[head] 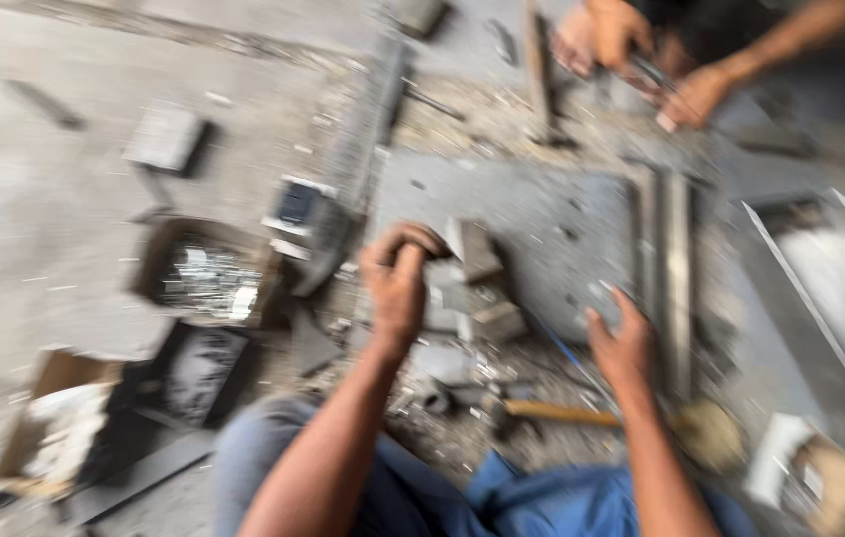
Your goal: The person sits on the floor and uses a hammer to strike a small metal piece placed on a wooden block. They repeatedly pick up the piece, inspect it, and strike it again to shape or flatten it.
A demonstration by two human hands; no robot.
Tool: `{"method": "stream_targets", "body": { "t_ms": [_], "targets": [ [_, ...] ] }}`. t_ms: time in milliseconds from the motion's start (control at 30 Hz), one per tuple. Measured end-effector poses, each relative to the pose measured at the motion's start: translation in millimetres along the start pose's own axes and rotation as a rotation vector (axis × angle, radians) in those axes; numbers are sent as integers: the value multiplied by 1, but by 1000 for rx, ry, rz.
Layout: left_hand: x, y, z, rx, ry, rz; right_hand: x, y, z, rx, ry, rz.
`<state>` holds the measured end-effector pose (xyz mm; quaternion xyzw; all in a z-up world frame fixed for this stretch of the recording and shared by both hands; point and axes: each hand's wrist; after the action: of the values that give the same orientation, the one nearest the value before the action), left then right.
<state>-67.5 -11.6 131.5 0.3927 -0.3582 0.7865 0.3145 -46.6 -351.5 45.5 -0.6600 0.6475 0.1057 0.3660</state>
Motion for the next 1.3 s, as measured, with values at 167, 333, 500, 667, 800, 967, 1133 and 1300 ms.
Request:
{"method": "stream_targets", "body": {
  "t_ms": [167, 333, 500, 667, 800, 967, 1133, 1300],
  "targets": [
    [-6, 4, -4, 90, -17, -164, -26, 12, 1, 37, 8, -28],
    [38, 18, 17, 143, -278, -110, -84, 33, -6, -22, -5, 297],
    [93, 78, 33, 35, -698, 570, -138, 59, 22, 16, -622, 77],
    [68, 120, 18, -404, -540, 429, -173, 65, 41, -169, -628, 22],
    [23, 117, -7, -48, -796, 79, -200, 76, 53, -276, -674, -21],
    [38, 133, 48, -74, 8, -456, -185, 45, 34, -193, -666, -52],
    [118, 124, 15, -378, 353, -533, -122, 51, -15, -92, -586, 43],
    [108, 70, -8, -229, -497, 35, -76, 70, -41, 6, -387, 43]
  ]
}}
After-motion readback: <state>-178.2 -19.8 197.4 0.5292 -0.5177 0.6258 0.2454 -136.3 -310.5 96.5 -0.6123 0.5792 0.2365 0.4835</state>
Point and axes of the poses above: each hand's wrist, its own y-axis away from the middle knuckle, its own z-axis out of the palm, x = y × z, and after that the axes turned 8 degrees about x, right-handed
